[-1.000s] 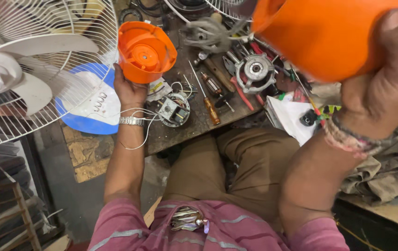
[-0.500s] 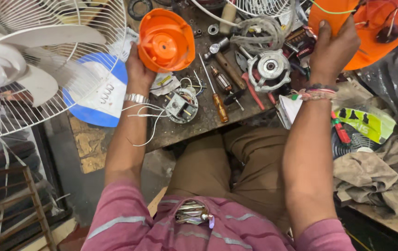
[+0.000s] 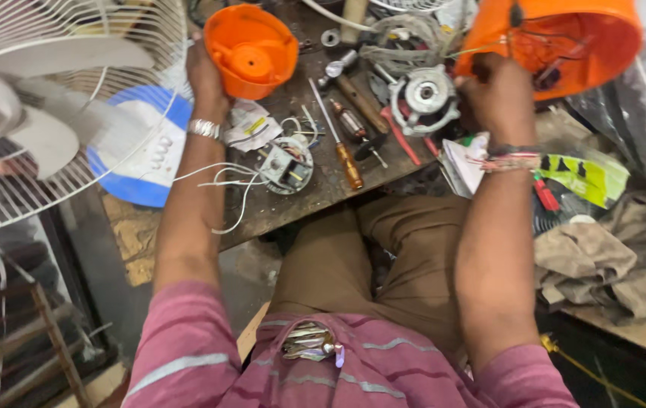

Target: The person disassembles a fan motor, removes the rotor, and uses a screwdriver to adjust internal components. They handle the motor housing, rotor, and orange fan casing while working at a cluttered bench.

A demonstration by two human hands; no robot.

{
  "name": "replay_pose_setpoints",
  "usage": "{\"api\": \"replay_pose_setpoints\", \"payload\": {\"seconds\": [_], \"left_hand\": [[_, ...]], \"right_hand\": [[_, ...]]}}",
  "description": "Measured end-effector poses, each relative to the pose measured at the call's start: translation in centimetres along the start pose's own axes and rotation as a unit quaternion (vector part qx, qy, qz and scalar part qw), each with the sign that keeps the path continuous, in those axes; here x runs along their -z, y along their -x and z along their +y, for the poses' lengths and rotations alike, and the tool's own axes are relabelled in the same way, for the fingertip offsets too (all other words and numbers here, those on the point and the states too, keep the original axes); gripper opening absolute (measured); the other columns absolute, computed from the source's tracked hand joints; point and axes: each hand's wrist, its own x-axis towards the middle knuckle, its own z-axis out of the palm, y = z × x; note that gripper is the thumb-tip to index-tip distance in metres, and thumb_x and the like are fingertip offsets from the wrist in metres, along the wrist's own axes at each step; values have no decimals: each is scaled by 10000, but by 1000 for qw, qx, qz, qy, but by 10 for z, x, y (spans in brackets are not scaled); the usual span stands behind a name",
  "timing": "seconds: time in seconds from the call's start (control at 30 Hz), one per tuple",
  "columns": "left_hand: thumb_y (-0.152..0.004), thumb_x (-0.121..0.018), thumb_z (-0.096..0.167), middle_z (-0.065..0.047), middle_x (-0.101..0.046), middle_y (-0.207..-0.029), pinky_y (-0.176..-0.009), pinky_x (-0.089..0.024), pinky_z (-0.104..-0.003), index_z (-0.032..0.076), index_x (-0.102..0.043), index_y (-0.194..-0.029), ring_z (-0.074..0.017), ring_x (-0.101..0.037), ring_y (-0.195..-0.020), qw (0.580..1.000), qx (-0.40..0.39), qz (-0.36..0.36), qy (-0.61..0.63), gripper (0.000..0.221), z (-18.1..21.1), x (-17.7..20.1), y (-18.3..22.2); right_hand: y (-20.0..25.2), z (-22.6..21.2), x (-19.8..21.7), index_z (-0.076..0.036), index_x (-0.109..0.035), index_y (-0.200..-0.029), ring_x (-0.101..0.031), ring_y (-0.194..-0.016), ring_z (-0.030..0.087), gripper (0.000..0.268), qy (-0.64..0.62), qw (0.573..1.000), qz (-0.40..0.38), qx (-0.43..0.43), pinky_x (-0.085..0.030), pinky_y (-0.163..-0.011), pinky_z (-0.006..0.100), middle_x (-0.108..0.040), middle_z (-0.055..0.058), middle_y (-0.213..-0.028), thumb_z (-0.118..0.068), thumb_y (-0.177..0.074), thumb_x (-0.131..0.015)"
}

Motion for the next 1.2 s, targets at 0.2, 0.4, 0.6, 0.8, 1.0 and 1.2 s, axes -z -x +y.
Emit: {"api": "replay_pose_setpoints", "payload": {"seconds": [0.2,0.4,0.6,0.8,1.0,1.2], "left_hand": [[-1040,-620,441,-169,-481,-1543,-1142,-468,-365,-25,-355,-1550,-250,-528,-1383,994,-21,-64,-83,740,31,22,39],[-979,-739,215,-216,-384,-1648,-1255,-324,-369,-44,-290,-1592,-293,-375,-1535,922,-90,-92,-365,803,55,30,89],[-1058,-677,141,-222,-325,-1604,-1187,-379,-352,-50,-433,-1529,-288,-366,-1448,923,-88,-99,-362,564,72,55,152],[-1117,-587,129,-192,-683,-1348,-1091,-488,-339,-27,-668,-1296,-234,-643,-1234,897,-207,27,-391,251,60,55,229],[-1119,-518,147,-98,-708,-1118,-839,-543,-294,3,-563,-1334,-149,-658,-948,919,-202,165,-296,262,14,66,285],[-991,-706,218,-100,-698,-1029,-729,-558,-318,8,-538,-1384,-156,-645,-829,911,-96,92,-392,477,-17,71,318]], "right_hand": [[45,-33,4,-39,-751,-1202,-696,-957,425,377,91,995,-4,-31,-534,-815,519,-740,236,-1041,-272,-921,-846],[64,-80,-19,-18,-694,-1237,-625,-1052,447,614,103,968,128,192,-493,-882,498,-672,282,-1234,-295,-719,-876],[31,15,-30,-37,-750,-1125,-686,-1011,431,177,14,974,221,40,-546,-894,504,-722,229,-1050,-24,-962,-682],[-33,169,-91,-7,-704,-1094,-673,-929,422,261,217,937,267,68,-547,-788,483,-702,228,-1016,0,-871,-569],[-72,204,-107,-36,-697,-1068,-678,-935,417,153,163,957,237,34,-530,-764,508,-707,212,-1036,-88,-1054,-555],[-57,164,-82,-19,-723,-999,-665,-876,442,135,186,957,218,38,-524,-729,503,-708,229,-949,-98,-891,-706]]}}
